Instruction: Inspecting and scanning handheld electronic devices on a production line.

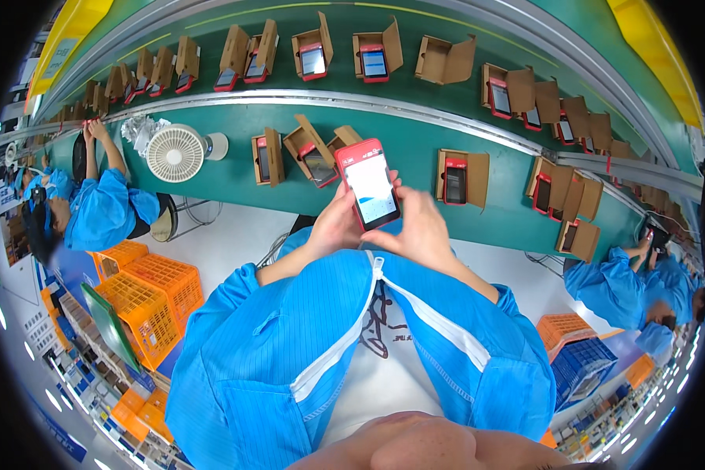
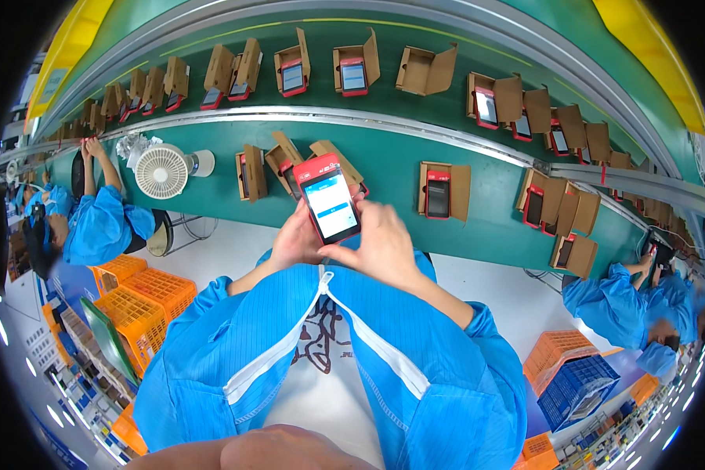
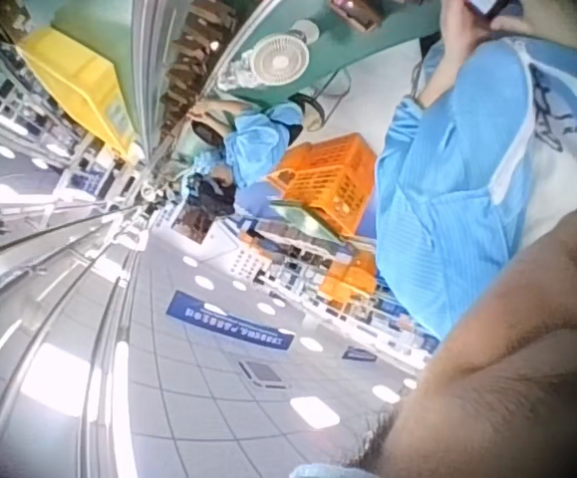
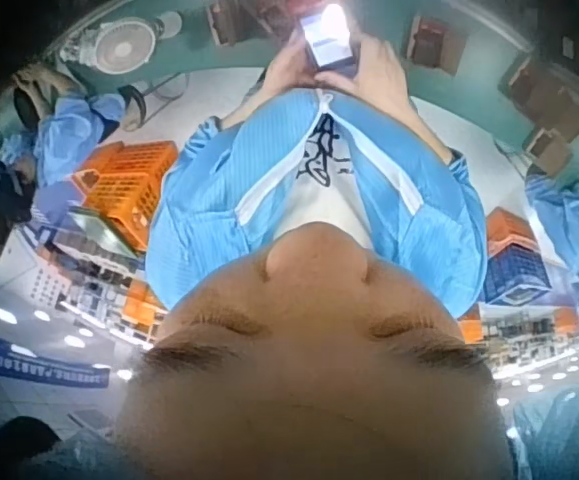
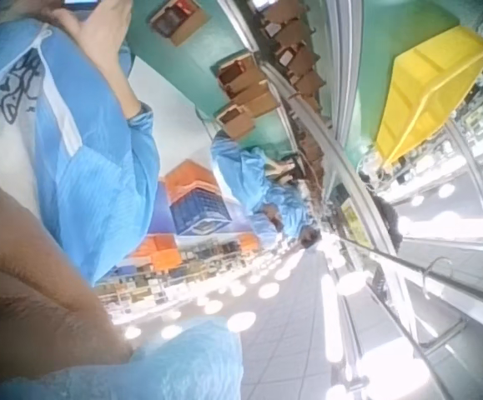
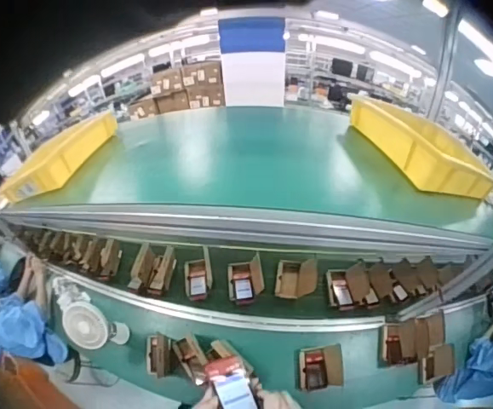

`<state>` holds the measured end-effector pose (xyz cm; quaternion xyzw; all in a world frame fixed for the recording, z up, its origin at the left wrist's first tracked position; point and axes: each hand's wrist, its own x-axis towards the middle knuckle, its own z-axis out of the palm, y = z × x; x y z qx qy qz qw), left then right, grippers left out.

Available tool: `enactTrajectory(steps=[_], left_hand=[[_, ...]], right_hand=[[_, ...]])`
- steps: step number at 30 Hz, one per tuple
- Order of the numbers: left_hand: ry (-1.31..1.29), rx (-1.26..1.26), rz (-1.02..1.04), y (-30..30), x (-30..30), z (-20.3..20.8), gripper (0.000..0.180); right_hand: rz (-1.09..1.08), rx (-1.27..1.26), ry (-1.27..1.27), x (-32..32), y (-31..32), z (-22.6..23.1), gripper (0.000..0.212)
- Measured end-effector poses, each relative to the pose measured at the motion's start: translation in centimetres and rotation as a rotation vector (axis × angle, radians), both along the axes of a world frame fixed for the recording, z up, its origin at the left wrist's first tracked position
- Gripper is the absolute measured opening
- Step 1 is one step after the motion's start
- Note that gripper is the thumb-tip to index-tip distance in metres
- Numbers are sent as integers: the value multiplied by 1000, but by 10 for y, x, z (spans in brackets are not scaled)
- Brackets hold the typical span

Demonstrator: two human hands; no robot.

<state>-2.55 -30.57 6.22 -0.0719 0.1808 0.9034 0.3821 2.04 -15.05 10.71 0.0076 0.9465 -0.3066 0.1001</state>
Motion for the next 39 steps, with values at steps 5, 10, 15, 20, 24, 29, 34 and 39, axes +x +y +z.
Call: enactTrajectory(steps=[5,10,15,20,24,29,34,39], left_hand=[[136,15,-114,2,26,18,82],[318,-191,-264,-2,46,16,84],[392,-220,-281,1,58,24,84],[486,-219,-270,4,61,17,85],[454,-172,-245,5,64,24,86],[465,-202,-258,9,63,27,86],[494,-236,-273,10,62,23,85],[479,-237,-264,11,62,21,85]], right_hand=[[-248,-972,-58,17,27,-8,63],[-259,-1187,-207,38,25,2,60],[-251,-1203,-168,49,27,17,50],[-216,-1206,-90,52,28,17,48],[-211,-1166,-90,54,28,23,48],[-220,-1188,-64,55,31,20,47],[-220,-1210,-63,55,33,18,45],[-218,-1210,-80,54,33,20,45]])
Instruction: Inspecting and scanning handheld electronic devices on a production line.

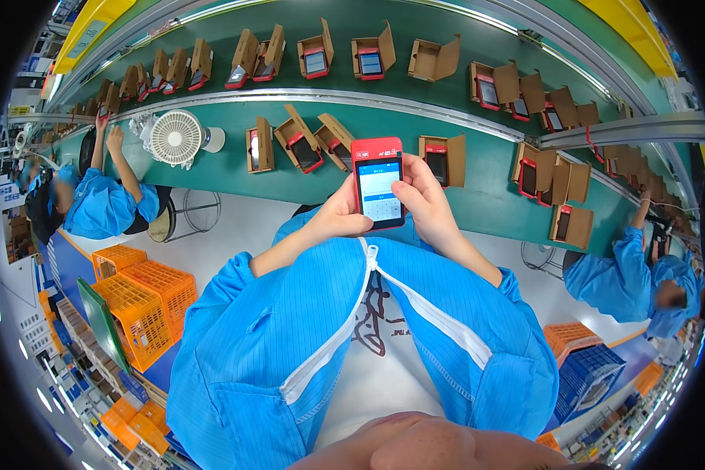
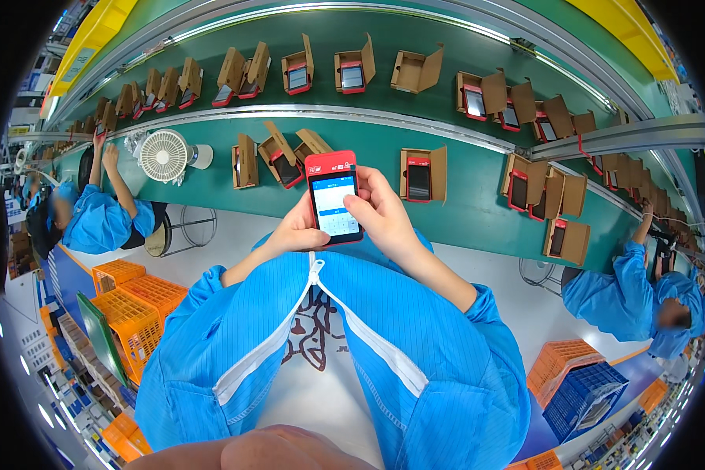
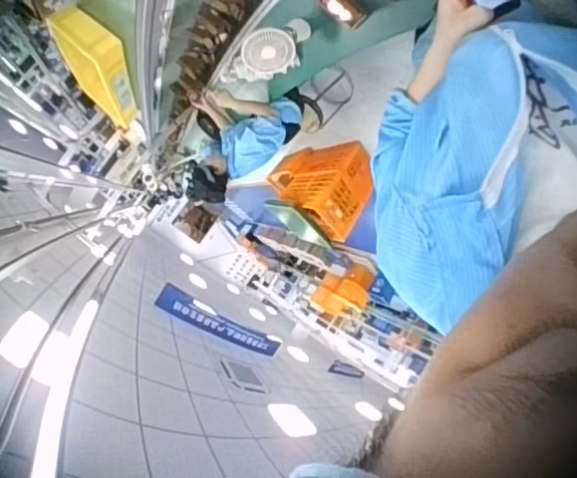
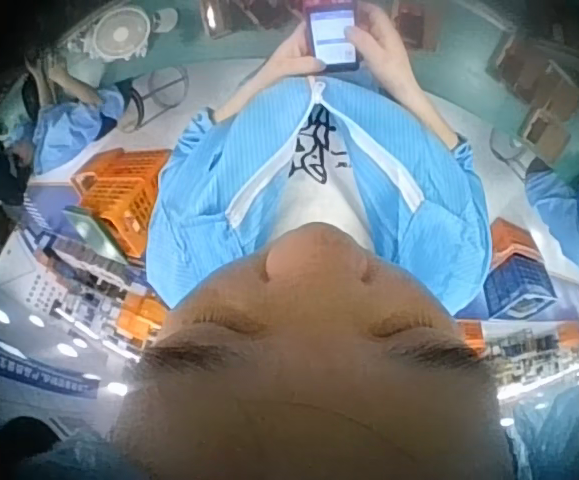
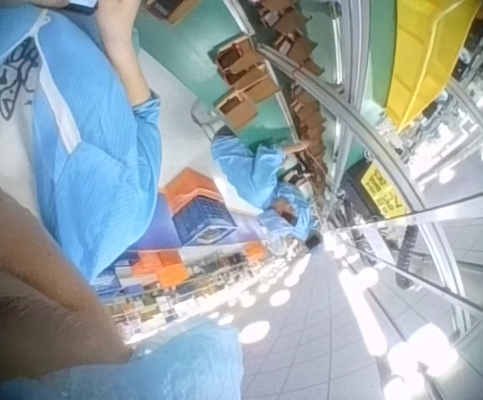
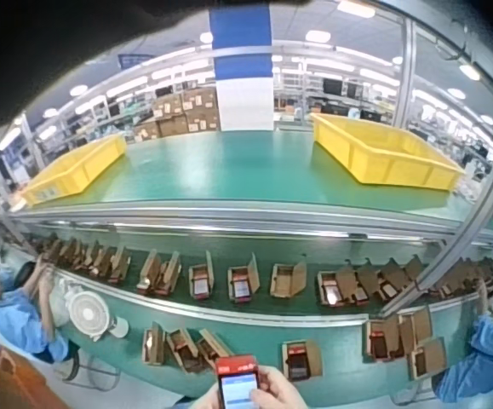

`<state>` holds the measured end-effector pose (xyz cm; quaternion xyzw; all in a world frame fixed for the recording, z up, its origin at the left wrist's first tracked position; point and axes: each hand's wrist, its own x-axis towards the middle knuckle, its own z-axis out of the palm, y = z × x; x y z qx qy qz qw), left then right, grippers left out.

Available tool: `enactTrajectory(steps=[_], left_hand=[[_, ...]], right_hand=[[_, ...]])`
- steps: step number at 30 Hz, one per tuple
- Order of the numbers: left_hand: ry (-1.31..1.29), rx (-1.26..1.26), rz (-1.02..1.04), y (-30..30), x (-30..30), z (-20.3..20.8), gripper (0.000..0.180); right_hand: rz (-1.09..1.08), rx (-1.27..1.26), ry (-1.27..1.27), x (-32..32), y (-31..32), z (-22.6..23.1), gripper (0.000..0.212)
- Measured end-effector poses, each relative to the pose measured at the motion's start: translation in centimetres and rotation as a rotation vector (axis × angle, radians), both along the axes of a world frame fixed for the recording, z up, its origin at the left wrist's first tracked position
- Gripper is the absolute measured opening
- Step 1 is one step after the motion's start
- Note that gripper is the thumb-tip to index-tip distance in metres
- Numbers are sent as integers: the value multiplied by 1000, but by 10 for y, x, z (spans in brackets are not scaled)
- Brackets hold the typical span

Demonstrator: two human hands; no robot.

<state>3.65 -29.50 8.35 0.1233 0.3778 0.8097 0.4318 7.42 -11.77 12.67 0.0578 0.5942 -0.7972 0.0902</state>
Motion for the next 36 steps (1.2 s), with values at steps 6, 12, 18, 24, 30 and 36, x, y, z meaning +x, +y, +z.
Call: enactTrajectory(steps=[6,12,18,24,30,36], left_hand=[[-50,-27,7,0,-2,3,86],[-16,-20,8,1,-4,-4,84],[-20,16,-3,-1,-6,-6,84],[-14,35,2,-2,-8,-5,86],[-7,55,-11,-4,-8,-8,84],[-41,32,-5,-7,-7,-8,88]], right_hand=[[0,16,-9,-3,-1,1,46],[1,33,-72,-4,-2,2,48],[19,78,-96,-5,-2,2,52],[44,102,-83,-7,-3,6,55],[42,128,-66,-9,-6,2,51],[-40,84,-100,-15,-11,0,31]])
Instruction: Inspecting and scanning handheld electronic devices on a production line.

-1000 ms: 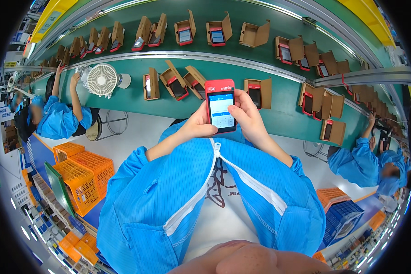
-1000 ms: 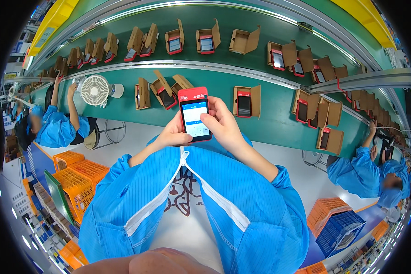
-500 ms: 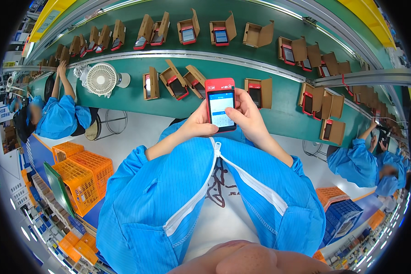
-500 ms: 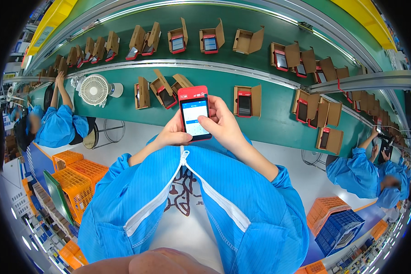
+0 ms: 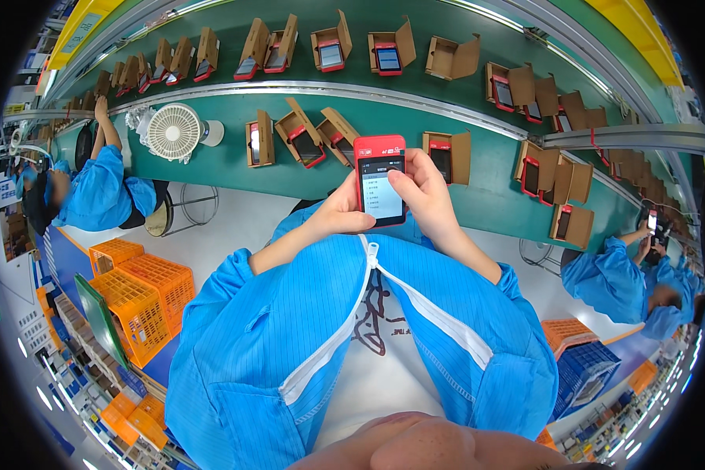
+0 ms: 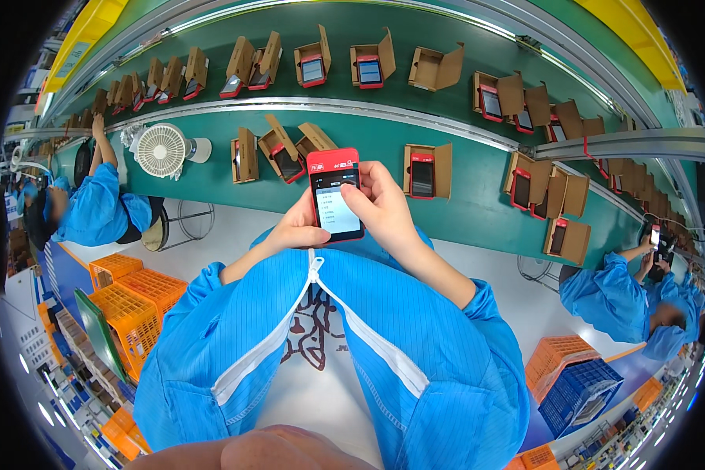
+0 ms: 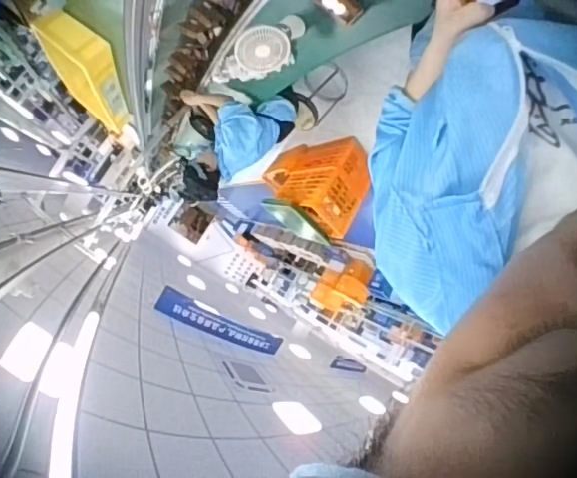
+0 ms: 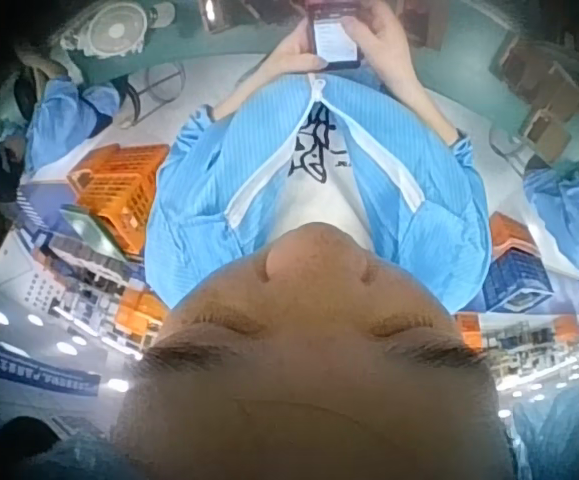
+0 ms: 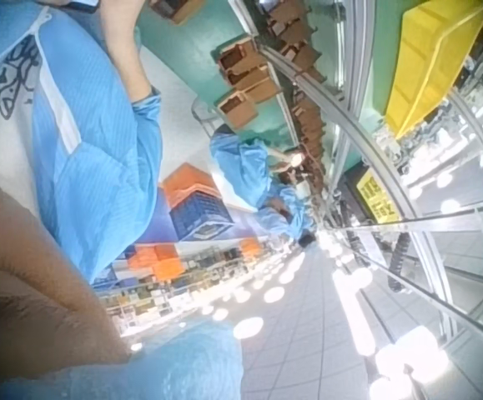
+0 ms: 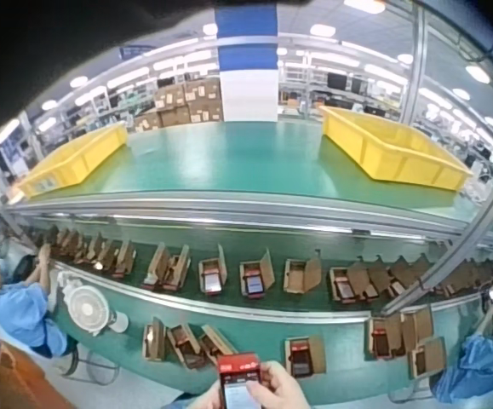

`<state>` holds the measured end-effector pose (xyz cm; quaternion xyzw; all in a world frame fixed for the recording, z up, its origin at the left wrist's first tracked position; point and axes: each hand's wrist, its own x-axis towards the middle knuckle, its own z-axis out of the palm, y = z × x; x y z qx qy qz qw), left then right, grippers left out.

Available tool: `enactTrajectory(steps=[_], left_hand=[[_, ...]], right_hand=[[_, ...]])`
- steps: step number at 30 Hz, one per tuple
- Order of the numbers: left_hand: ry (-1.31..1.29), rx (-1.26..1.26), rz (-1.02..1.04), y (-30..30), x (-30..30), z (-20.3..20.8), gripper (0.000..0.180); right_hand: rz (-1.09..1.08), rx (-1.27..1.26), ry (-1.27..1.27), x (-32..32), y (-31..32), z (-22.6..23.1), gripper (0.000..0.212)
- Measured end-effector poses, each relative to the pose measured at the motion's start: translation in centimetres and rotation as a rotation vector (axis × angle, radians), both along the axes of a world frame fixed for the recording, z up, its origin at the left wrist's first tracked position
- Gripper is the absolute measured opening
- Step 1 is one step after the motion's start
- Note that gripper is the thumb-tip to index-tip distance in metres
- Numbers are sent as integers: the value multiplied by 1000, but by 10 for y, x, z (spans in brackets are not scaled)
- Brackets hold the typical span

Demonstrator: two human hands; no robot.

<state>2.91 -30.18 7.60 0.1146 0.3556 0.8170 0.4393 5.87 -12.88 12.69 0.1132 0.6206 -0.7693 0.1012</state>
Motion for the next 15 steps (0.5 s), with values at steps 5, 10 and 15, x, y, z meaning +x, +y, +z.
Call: enactTrajectory(steps=[5,10,15], left_hand=[[-38,-16,0,0,0,12,89],[-236,174,111,11,-2,10,101],[-201,172,122,19,-14,11,101]], right_hand=[[5,16,-10,-1,1,-5,36],[99,915,268,13,-5,2,81],[120,916,168,3,-7,-10,86]])
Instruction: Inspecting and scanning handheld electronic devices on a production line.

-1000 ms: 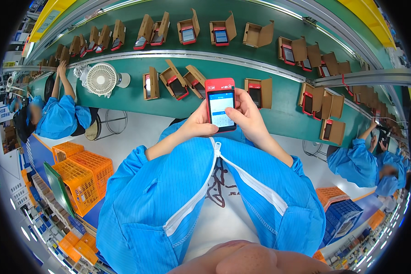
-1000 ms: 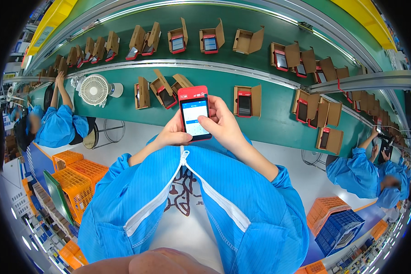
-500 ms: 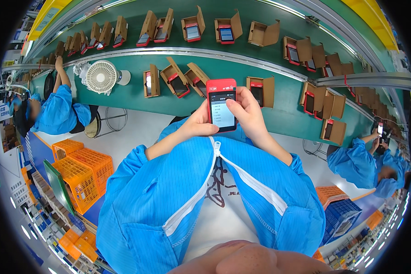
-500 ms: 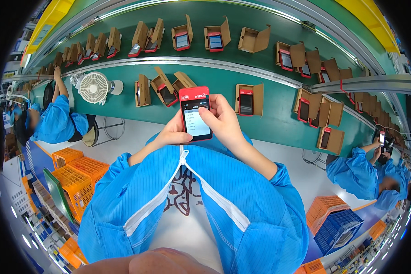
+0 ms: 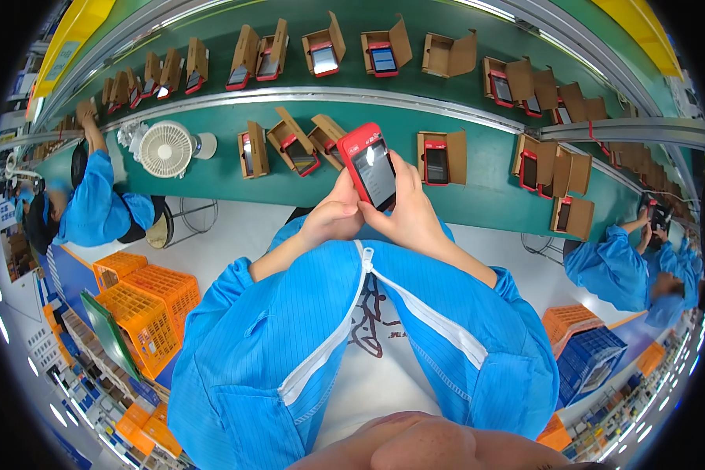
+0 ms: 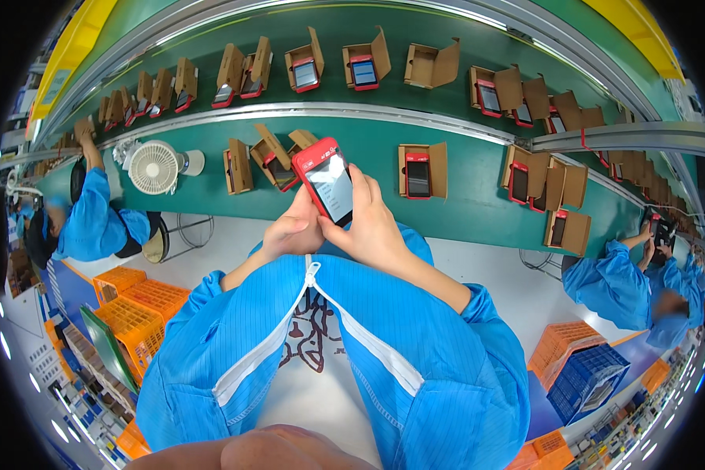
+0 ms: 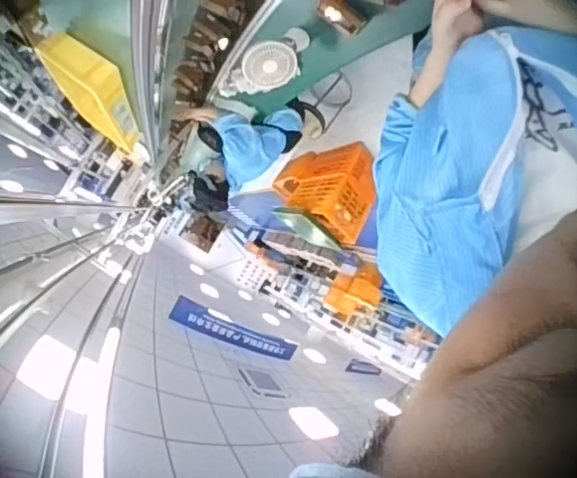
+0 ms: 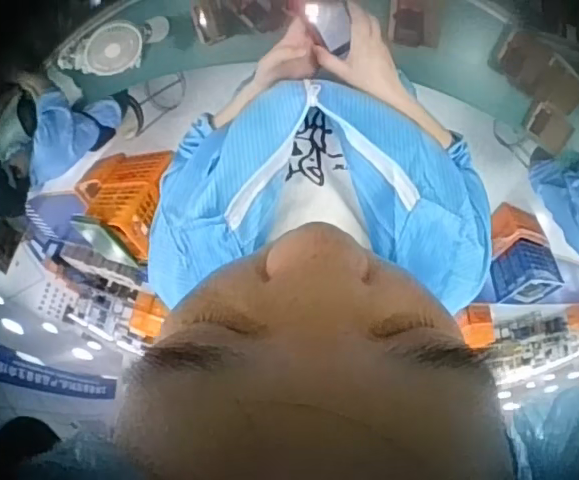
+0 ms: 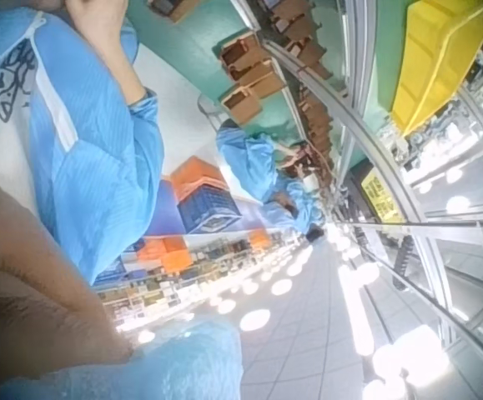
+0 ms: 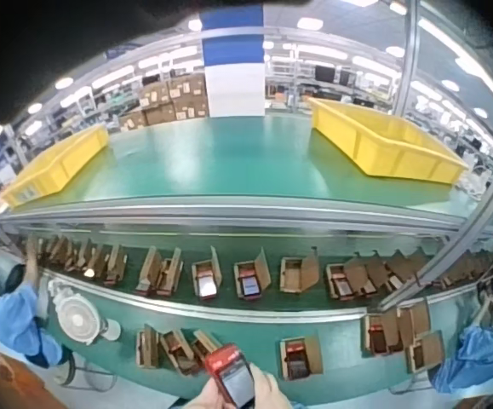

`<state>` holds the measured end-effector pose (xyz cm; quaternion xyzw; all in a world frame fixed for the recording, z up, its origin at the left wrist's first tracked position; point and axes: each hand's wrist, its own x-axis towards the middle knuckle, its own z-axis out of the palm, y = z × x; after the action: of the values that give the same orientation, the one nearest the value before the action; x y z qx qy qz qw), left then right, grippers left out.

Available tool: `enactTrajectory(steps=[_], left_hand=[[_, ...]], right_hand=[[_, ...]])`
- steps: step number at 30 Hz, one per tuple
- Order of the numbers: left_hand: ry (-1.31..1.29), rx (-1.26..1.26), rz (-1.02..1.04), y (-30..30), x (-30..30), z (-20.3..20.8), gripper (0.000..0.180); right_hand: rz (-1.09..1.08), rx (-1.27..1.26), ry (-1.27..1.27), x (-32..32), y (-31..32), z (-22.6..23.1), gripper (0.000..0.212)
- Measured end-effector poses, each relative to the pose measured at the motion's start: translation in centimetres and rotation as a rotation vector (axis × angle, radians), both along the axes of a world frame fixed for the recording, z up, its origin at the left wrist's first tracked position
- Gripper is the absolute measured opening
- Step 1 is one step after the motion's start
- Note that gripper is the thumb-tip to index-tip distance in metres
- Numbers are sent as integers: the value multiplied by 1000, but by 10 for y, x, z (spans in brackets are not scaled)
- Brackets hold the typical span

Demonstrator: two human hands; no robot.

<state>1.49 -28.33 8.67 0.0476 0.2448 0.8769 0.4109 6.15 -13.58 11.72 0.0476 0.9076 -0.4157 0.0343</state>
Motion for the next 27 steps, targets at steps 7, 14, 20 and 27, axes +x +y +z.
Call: enactTrajectory(steps=[7,14,20,27], left_hand=[[-39,58,-116,-17,-17,-29,85],[-93,-62,-153,-34,-43,-34,72],[-132,-101,-127,-41,-72,-36,67],[-174,-73,-191,-30,-93,-46,61]], right_hand=[[-599,-385,37,-143,129,-129,46],[-919,339,12,-248,228,-233,64],[-867,702,-190,-213,262,-234,67],[-364,675,-584,-208,178,-177,74]])
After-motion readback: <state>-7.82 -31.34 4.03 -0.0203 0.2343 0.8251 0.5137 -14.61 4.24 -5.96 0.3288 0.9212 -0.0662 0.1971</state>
